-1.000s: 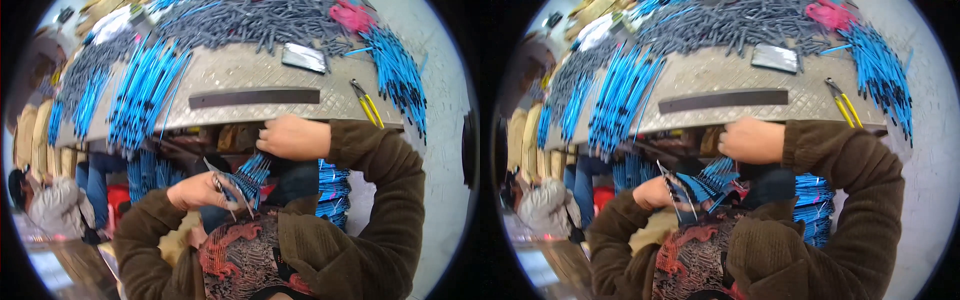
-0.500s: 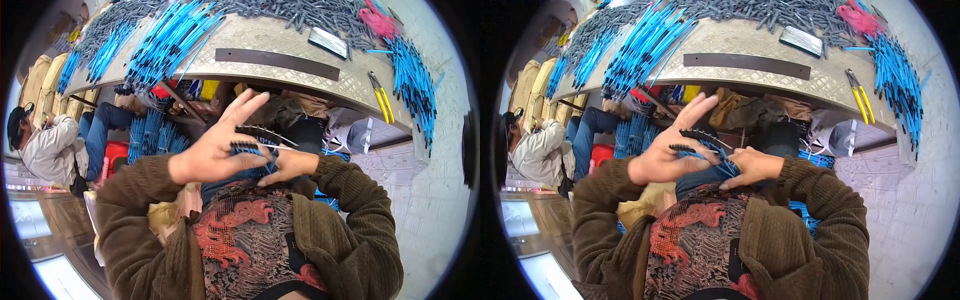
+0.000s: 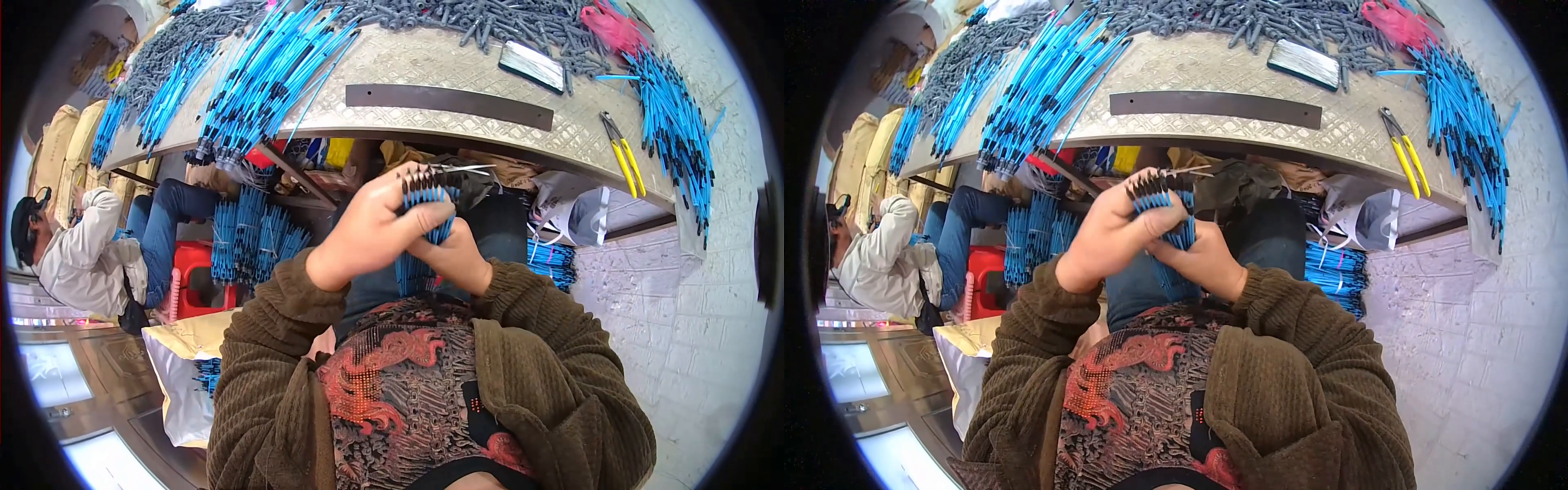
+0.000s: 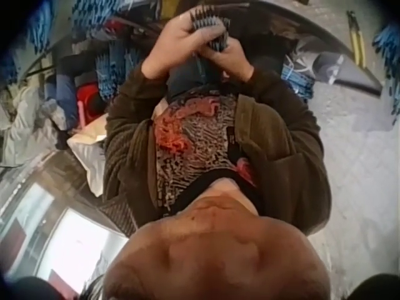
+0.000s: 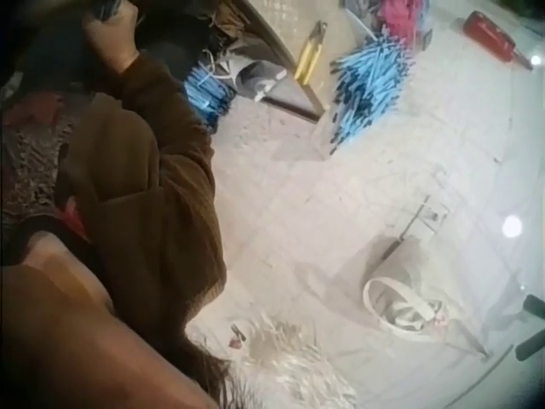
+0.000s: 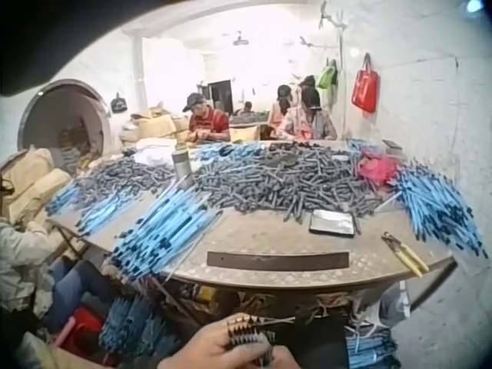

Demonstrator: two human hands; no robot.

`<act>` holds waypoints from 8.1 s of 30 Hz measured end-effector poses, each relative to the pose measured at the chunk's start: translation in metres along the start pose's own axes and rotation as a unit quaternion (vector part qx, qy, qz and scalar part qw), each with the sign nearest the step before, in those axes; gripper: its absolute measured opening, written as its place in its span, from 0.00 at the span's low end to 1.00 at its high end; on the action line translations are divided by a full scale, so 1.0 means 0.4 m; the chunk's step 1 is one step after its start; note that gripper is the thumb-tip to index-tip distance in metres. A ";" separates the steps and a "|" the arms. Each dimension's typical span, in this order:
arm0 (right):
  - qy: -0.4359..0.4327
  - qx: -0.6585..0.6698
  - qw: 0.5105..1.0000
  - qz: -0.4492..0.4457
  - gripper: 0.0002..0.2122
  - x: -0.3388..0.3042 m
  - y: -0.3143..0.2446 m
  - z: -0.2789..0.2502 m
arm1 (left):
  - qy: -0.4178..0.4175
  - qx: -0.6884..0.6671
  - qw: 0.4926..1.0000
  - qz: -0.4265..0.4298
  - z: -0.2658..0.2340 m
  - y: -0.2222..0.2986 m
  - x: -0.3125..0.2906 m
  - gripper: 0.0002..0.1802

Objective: Assembling blue wire bundles into circular metal fixtures at a manufacturing workstation.

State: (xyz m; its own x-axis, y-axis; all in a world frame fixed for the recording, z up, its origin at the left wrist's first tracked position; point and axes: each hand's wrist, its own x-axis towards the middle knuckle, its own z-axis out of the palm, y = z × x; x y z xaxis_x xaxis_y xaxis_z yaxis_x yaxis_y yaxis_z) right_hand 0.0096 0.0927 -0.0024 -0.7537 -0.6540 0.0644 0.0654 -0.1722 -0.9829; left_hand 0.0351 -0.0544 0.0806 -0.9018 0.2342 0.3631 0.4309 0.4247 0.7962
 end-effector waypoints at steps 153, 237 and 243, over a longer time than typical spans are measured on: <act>-0.067 0.064 0.993 0.077 0.22 0.128 0.034 -0.041 | 0.050 -0.209 0.945 -0.247 -0.158 -0.077 0.089 0.20; -0.043 0.038 0.988 0.145 0.26 0.105 0.044 -0.030 | -0.093 0.080 0.944 -0.306 -0.147 0.009 0.145 0.20; 0.137 -0.063 0.985 -0.087 0.25 0.079 0.037 0.000 | -0.059 0.027 0.942 -0.330 -0.131 -0.001 0.155 0.20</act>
State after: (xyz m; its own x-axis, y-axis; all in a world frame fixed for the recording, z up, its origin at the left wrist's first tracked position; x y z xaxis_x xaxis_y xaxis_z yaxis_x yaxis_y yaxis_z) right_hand -0.0132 0.0693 -0.0149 -0.8960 -0.3961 0.2007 -0.1479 -0.1598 -0.9760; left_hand -0.0226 -0.0861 0.1281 -0.9653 -0.0025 -0.2612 -0.2186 0.5546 0.8029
